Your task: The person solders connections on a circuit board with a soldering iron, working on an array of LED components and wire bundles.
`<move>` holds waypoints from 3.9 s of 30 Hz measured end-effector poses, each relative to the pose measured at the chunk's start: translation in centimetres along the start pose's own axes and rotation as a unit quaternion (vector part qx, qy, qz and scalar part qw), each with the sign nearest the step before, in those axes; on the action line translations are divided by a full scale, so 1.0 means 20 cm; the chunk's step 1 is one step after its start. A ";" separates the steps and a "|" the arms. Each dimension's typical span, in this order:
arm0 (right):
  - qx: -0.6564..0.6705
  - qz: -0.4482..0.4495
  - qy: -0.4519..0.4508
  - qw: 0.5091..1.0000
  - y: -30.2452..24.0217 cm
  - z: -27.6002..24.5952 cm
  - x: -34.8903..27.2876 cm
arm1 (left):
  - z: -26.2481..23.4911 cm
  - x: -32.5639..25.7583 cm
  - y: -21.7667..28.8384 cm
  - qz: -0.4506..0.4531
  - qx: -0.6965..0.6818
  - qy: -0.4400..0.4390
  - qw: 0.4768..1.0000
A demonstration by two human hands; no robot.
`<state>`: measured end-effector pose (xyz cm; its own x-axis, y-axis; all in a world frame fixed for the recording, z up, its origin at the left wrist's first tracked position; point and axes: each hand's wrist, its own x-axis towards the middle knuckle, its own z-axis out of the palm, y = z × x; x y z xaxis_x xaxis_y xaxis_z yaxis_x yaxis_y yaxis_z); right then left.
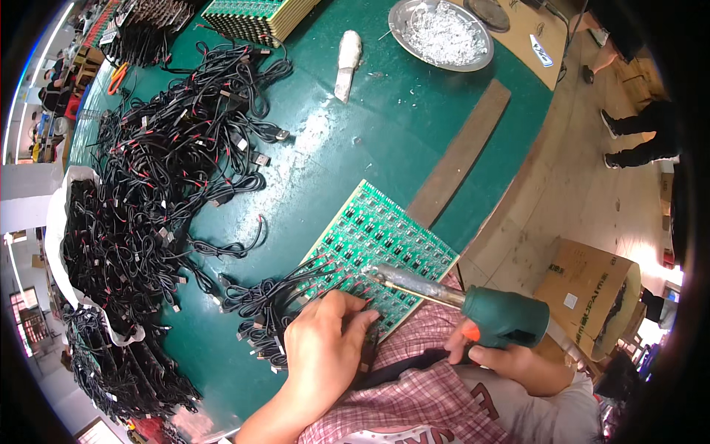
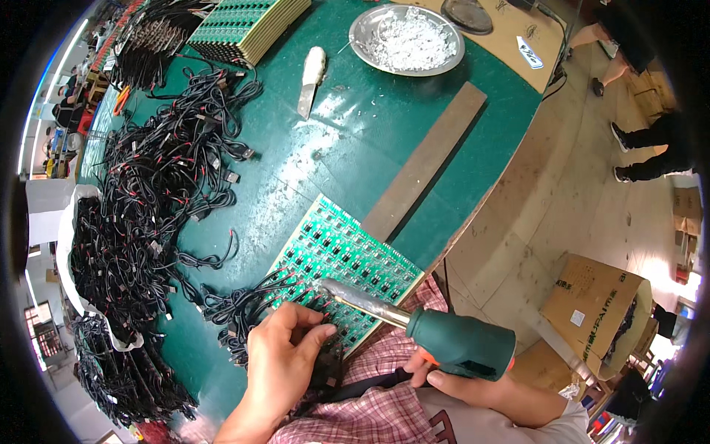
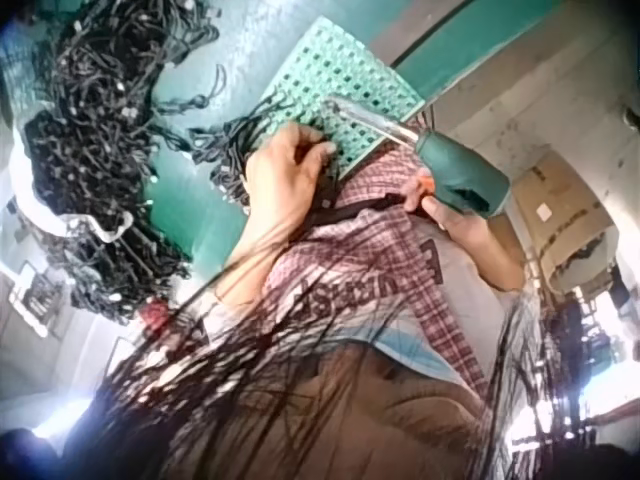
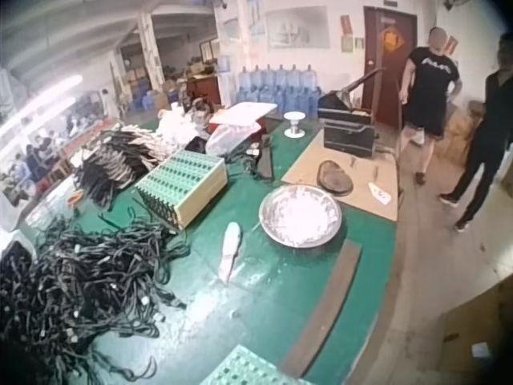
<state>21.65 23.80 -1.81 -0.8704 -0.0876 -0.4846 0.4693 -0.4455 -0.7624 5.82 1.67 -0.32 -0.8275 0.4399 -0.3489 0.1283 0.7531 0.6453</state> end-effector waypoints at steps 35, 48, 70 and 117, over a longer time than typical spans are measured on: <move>-0.409 -0.070 0.071 0.907 0.08 -0.04 -0.13 | 0.11 0.03 -0.01 0.086 0.029 0.106 0.990; -0.458 -0.103 0.008 0.883 0.22 -0.17 -0.24 | 0.11 0.03 -0.01 0.083 0.039 0.106 0.990; -0.429 -0.110 -0.010 0.896 0.17 -0.15 -0.23 | 0.14 0.03 -0.01 0.134 0.064 0.116 0.982; -0.419 -0.167 0.043 0.891 0.04 -0.04 -0.09 | -0.16 0.02 0.13 -0.107 -0.172 -0.153 0.967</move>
<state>23.75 24.44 -1.81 -0.9846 0.0100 -0.1744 0.1643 0.3916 -0.9054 4.06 2.15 3.46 -0.6080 0.4560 -0.6499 -0.2602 0.6590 0.7057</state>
